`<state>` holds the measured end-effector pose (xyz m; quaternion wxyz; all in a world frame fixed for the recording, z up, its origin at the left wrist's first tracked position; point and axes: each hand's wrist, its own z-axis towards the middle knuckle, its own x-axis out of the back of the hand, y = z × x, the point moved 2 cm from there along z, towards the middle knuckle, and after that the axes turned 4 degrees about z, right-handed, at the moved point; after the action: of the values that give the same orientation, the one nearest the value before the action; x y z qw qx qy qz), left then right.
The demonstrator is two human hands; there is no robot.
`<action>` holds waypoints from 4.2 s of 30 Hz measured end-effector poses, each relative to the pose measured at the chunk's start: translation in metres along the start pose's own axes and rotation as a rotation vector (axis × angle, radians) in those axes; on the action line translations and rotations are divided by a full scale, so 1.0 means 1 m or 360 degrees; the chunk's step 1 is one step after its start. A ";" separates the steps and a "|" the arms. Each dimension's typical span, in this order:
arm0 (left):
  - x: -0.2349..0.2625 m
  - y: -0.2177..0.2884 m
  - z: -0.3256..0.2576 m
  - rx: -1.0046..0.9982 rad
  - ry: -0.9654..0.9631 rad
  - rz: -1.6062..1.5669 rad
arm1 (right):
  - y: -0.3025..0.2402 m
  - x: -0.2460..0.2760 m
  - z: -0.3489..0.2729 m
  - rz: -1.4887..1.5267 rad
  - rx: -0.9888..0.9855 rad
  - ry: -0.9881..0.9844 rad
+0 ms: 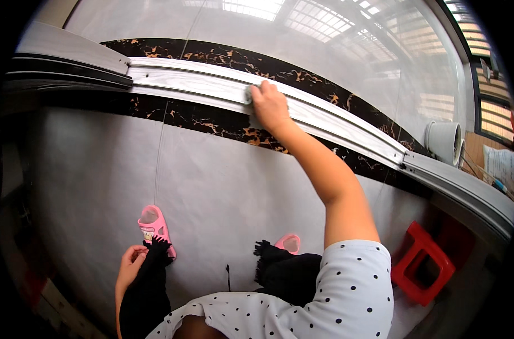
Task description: The person cleans the sliding window track and the tiled floor of a balcony using a cloth. They start by wiping the metal track, then kneel to wipe the floor tiles in a systematic manner, moving from the window area towards the interior.
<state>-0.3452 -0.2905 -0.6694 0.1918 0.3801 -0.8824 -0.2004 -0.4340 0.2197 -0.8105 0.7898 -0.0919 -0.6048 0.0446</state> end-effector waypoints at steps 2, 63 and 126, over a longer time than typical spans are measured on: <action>-0.005 0.008 0.002 -0.0011 -0.0080 -0.0013 | 0.026 0.025 -0.021 0.0237 -0.0207 -0.0172; -0.014 0.027 0.016 0.0126 -0.0259 0.0132 | 0.006 0.007 -0.049 0.0132 -0.0575 -0.0441; -0.201 0.179 0.106 -0.0891 -0.0629 -0.0058 | -0.082 0.100 -0.126 0.3315 -0.2177 -0.0438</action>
<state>-0.3753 -0.0055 -0.7074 0.1103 0.2823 -0.8062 -0.5080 -0.2898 0.1461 -0.7313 0.1005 -0.9108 -0.2216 0.3335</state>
